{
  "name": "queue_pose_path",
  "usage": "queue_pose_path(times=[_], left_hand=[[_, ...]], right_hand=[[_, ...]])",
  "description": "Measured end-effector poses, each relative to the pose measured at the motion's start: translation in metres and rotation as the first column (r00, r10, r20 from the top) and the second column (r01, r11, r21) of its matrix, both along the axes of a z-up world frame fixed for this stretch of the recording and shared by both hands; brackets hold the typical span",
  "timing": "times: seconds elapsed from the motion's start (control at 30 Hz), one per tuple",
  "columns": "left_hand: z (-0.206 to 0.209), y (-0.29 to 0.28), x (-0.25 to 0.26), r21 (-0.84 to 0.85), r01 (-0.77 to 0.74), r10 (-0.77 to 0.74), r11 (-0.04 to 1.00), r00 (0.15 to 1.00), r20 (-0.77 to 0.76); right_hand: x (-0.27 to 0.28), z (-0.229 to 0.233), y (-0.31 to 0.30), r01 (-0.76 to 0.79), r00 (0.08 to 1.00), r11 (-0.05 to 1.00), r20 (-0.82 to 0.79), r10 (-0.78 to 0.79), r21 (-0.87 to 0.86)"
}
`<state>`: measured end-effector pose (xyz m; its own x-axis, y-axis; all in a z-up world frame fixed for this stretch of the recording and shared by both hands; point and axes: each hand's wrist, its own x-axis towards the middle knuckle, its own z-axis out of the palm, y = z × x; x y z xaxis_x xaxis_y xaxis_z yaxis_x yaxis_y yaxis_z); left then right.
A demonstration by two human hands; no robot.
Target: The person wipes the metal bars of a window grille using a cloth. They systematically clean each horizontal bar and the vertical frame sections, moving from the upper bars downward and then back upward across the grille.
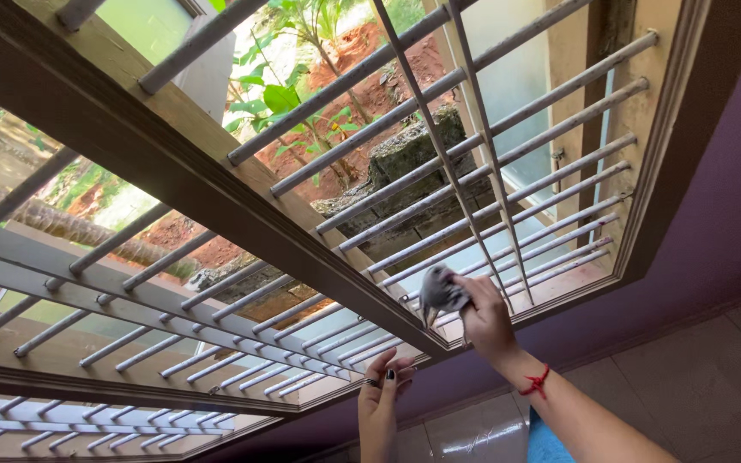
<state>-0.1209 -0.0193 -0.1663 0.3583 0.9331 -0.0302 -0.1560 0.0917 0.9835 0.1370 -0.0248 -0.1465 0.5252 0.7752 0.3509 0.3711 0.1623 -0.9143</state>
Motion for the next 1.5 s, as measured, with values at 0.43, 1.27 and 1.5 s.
queue_pose_path(times=[0.43, 1.27, 1.5], left_hand=[[0.094, 0.046, 0.081, 0.849, -0.232, 0.758, 0.475, 0.598, -0.26], [0.039, 0.122, 0.119, 0.935, -0.333, 0.86, 0.126, 0.506, 0.064], [0.009, 0.147, 0.122, 0.794, -0.548, 0.633, 0.264, 0.719, 0.286]], right_hand=[[0.028, 0.009, 0.117, -0.665, 0.567, 0.673, 0.367, 0.738, -0.326], [0.043, 0.027, 0.21, -0.851, 0.39, 0.51, -0.501, 0.773, 0.125], [0.034, 0.037, 0.214, -0.84, 0.458, 0.537, -0.425, 0.781, 0.08]])
